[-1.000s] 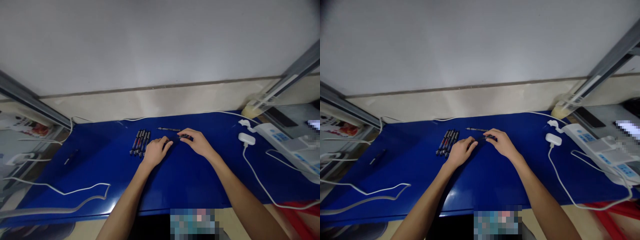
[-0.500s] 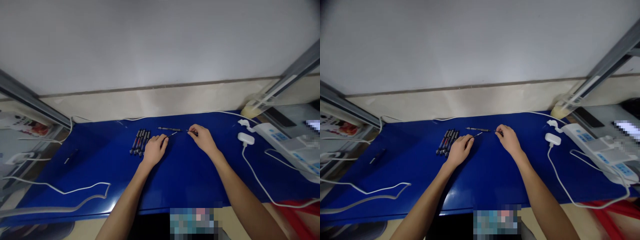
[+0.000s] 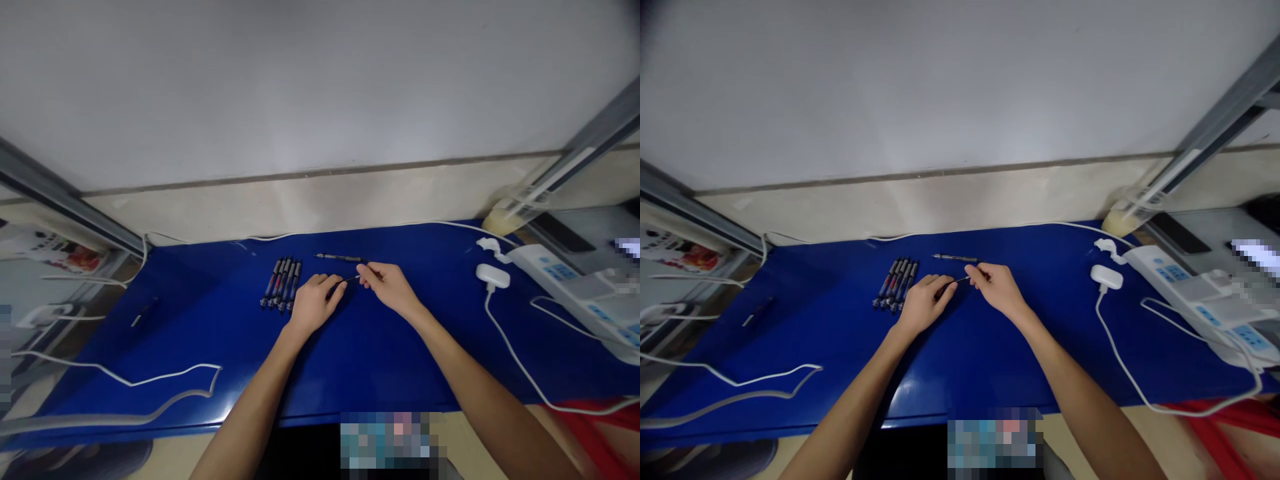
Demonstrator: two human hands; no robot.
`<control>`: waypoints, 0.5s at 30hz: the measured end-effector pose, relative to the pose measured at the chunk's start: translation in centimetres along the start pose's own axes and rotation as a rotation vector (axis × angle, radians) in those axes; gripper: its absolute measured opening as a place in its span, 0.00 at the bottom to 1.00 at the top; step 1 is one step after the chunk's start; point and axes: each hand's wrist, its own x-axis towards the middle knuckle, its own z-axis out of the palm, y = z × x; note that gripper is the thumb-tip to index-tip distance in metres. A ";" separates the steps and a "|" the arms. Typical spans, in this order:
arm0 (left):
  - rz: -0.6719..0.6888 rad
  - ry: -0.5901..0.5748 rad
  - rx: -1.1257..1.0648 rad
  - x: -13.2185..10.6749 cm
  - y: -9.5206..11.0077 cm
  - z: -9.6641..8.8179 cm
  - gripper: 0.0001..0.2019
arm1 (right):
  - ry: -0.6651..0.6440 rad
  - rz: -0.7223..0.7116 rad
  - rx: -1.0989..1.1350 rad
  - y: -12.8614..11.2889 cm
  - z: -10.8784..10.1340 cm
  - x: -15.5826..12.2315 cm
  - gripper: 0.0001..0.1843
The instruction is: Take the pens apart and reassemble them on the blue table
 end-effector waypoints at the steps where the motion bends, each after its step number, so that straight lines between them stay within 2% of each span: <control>1: 0.006 -0.002 -0.007 0.0 0.0 0.0 0.17 | -0.009 -0.002 0.006 0.0 0.2 0.0 0.25; 4: -0.038 0.013 -0.035 0.1 -0.1 -0.3 0.17 | -0.020 -0.005 0.045 0.3 0.1 0.2 0.20; 10: -0.300 0.112 -0.149 0.6 -0.9 -0.9 0.21 | 0.015 0.027 0.144 1.1 -0.8 0.8 0.13; 13: -0.351 0.150 -0.227 0.7 -1.1 -0.9 0.22 | -0.011 0.026 0.157 0.8 -0.8 0.6 0.13; 15: -0.355 0.163 -0.250 0.6 -1.1 -0.9 0.22 | -0.032 0.042 0.130 0.4 -0.8 0.4 0.17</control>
